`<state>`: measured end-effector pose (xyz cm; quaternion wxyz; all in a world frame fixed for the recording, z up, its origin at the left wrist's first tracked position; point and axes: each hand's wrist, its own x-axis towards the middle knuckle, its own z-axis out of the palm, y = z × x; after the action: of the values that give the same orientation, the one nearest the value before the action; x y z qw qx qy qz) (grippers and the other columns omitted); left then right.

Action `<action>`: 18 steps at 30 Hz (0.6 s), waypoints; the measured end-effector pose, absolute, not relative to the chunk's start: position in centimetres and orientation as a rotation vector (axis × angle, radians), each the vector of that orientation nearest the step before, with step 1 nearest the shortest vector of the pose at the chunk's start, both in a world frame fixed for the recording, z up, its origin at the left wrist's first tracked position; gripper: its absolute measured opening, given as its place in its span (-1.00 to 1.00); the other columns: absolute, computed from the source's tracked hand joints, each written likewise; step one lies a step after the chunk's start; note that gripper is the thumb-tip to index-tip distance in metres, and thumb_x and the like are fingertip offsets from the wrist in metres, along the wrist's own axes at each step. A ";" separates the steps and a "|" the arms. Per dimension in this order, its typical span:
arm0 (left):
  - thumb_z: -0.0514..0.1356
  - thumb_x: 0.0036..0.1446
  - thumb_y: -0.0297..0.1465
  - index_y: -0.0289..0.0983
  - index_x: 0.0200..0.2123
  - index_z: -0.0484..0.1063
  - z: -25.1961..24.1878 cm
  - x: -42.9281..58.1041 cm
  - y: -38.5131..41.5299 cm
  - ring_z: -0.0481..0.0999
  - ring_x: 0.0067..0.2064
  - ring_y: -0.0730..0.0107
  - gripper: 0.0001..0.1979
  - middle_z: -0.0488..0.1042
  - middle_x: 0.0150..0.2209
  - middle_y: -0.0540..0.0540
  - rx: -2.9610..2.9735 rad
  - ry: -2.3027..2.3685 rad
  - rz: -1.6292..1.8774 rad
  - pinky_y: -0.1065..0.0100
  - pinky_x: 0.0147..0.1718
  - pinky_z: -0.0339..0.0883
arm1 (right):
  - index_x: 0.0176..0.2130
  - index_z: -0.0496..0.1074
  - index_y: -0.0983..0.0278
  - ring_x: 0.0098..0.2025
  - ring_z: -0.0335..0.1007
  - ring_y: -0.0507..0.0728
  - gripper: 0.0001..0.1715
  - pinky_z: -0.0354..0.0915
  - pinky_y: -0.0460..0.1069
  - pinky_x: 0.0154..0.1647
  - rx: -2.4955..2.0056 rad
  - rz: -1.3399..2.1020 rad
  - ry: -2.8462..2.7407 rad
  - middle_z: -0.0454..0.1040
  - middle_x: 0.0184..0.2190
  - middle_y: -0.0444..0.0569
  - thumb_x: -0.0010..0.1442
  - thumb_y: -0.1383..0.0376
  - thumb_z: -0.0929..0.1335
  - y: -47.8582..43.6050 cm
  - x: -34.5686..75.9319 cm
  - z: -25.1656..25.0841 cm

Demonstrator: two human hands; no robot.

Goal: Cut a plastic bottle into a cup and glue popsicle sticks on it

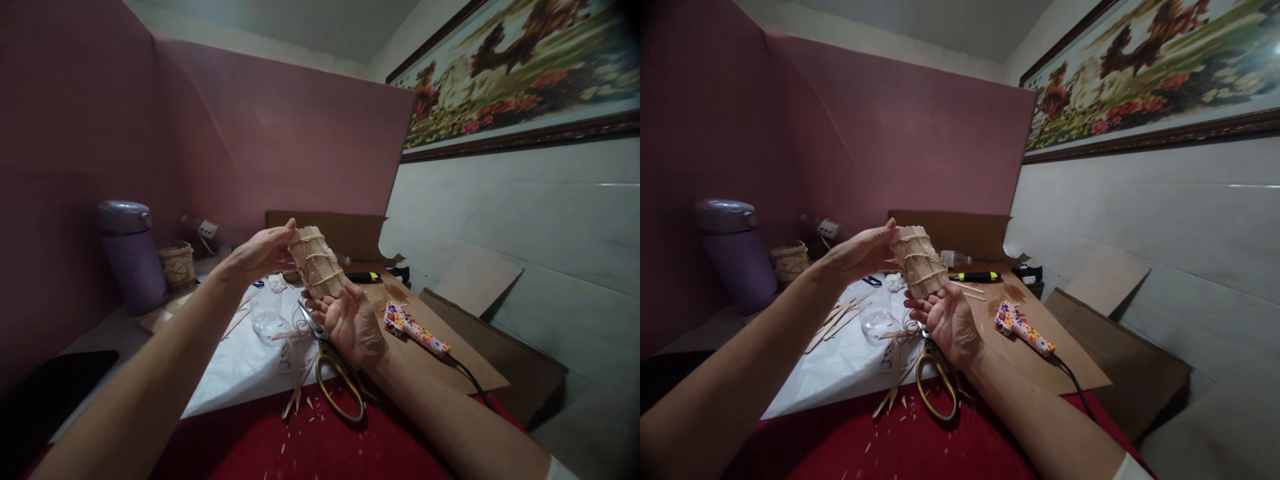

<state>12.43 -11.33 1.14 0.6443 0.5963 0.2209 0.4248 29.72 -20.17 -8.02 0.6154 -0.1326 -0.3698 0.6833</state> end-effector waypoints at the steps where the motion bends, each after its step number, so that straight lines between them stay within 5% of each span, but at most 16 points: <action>1: 0.41 -0.03 -0.09 -0.34 -0.14 0.50 1.2 12.4 -11.4 0.57 -0.29 0.23 -0.50 0.56 -0.21 -0.22 1.354 0.503 0.968 0.20 -0.29 0.45 | -0.12 0.44 0.34 -0.27 0.55 0.12 -0.56 0.43 -0.09 -0.33 -0.315 1.577 -0.850 0.59 -0.27 0.10 0.13 0.08 0.41 -20.2 29.7 -8.0; 18: 0.42 -0.02 -0.30 -0.33 -0.14 0.52 1.3 12.6 -11.4 0.55 -0.36 0.33 -0.63 0.56 -0.27 -0.18 1.327 0.510 0.997 0.27 -0.34 0.49 | -0.03 0.43 0.36 -0.13 0.52 0.14 -0.39 0.42 -0.06 -0.16 -0.362 1.599 -0.863 0.57 -0.19 0.12 0.11 -0.02 0.46 -19.9 29.9 -8.6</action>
<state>12.56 -11.44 1.29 0.6462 0.5831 0.2241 0.4384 29.88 -19.91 -8.58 0.6010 -0.1561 -0.3723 0.6898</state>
